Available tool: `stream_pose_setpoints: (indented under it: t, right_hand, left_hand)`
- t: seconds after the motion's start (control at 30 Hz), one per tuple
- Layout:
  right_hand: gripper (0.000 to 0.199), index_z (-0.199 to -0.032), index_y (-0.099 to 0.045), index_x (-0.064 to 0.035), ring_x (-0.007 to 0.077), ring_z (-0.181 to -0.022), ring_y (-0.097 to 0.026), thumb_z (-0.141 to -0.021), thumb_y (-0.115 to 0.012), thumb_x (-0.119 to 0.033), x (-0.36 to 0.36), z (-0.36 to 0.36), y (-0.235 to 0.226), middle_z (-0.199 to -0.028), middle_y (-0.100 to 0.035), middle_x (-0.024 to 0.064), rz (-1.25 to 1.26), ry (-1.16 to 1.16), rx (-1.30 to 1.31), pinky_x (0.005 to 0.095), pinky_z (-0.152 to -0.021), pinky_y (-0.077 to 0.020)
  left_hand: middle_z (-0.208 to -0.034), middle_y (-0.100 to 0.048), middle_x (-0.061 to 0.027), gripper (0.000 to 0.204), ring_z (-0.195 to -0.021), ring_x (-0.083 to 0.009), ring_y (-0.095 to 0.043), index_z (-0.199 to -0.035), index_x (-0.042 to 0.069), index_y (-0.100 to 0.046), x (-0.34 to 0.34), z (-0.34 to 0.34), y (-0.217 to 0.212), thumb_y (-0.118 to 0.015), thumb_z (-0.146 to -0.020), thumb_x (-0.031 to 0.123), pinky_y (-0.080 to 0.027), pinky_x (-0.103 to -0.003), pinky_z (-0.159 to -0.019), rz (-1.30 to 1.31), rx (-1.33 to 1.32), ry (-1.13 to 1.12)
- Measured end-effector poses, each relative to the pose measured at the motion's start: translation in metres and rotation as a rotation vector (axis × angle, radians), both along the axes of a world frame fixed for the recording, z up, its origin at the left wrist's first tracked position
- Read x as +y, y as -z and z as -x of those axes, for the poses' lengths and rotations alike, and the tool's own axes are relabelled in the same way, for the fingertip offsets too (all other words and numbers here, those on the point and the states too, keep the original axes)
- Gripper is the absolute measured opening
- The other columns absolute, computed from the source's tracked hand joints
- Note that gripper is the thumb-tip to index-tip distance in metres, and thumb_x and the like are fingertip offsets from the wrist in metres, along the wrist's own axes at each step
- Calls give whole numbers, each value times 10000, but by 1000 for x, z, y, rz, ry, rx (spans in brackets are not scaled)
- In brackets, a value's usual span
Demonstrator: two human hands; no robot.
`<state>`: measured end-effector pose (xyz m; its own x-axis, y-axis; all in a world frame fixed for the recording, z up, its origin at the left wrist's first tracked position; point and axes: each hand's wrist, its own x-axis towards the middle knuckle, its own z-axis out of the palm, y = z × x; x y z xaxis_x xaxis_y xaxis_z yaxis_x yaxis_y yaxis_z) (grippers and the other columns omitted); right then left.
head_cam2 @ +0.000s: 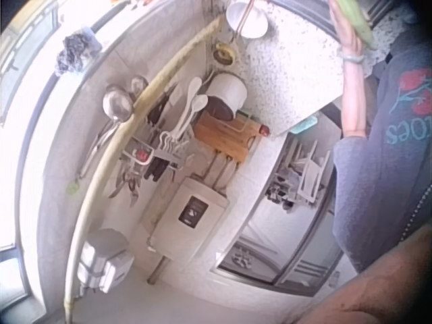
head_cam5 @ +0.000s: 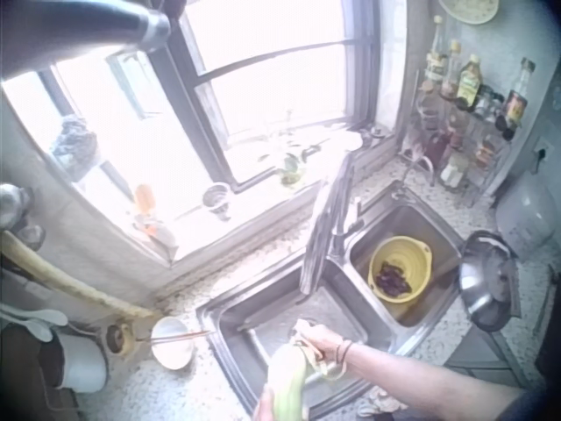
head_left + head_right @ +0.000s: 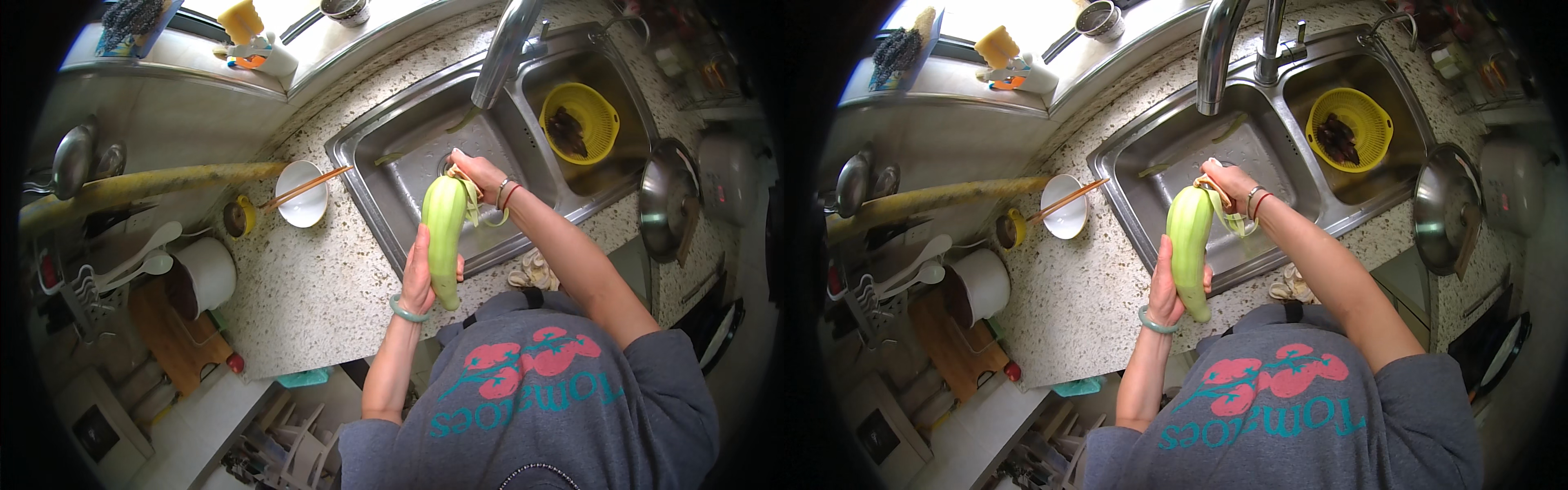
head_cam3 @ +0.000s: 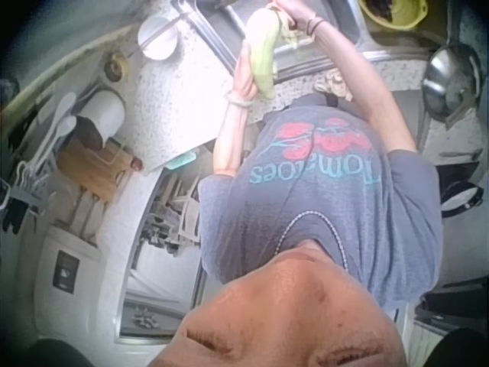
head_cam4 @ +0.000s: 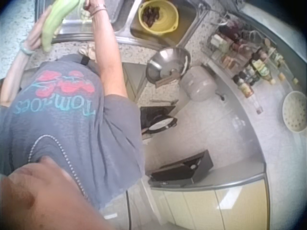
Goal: The person peels a green vegetable using a peeler over a kitchen sink. They then rinse the vegetable under running water and place it in a bowl. The person also gathers the vegetable peels from the sink and disposes of them in a trash bin.
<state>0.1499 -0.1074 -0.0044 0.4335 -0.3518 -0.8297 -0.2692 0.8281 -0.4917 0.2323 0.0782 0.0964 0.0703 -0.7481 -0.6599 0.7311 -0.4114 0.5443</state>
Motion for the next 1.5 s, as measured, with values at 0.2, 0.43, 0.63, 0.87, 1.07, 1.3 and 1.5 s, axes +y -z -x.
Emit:
stream_pose_setpoints:
  t: [0.2,0.43,0.63,0.87,1.07,1.3,1.5]
  right_hand:
    - [268,-711,-582,-122,127,-383,-428,-837,-536,-353,-18,16,25,-568,-501,-6,139,-140,192,282,-338,-317]
    - [430,-802,-655,-30,135,-622,-607,-870,-598,-451,-23,27,16,-706,-637,33,693,245,251,270,-586,-475]
    - [403,-744,-610,-25,58,-579,-521,-906,-612,-394,15,8,-69,-647,-593,-9,644,288,24,255,-514,-411]
    - [365,-767,-596,-1,120,-559,-559,-908,-619,-337,56,-7,-97,-609,-593,71,922,133,30,305,-533,-445]
    - [364,-744,-563,1,65,-569,-485,-929,-609,-309,59,-6,-98,-604,-552,19,920,113,40,285,-513,-409]
    - [387,-703,-544,-18,56,-569,-462,-941,-590,-321,54,-11,-85,-591,-514,-11,914,255,33,265,-513,-387]
    - [434,-670,-556,-32,57,-559,-466,-944,-569,-368,29,-13,-73,-598,-528,-25,876,293,109,269,-524,-382]
  left_hand:
    - [-893,-533,-91,666,-645,-182,-541,-1194,43,-505,10,-7,-1,-266,-967,622,-506,-315,-591,135,248,-46]
    - [-924,-538,-88,645,-773,-177,-521,-1240,68,-488,-10,-16,8,-264,-973,611,-487,-312,-601,80,367,-203]
    - [-900,-542,-76,714,-702,-182,-520,-1173,74,-527,-31,-3,11,-273,-920,692,-480,-310,-560,-13,294,-321]
    - [-886,-597,-39,667,-707,-144,-565,-1173,82,-562,-37,8,13,-295,-948,651,-473,-287,-585,95,161,-310]
    - [-865,-606,-44,623,-709,-142,-580,-1160,86,-564,-32,10,9,-294,-969,614,-484,-294,-601,58,73,-298]
    - [-771,-584,-60,592,-601,-151,-566,-1073,70,-554,-38,12,-13,-308,-973,599,-491,-278,-537,-42,-110,-275]
    - [-689,-562,-79,583,-575,-148,-559,-1037,49,-546,-30,17,-13,-305,-984,576,-491,-272,-530,-58,-99,-229]
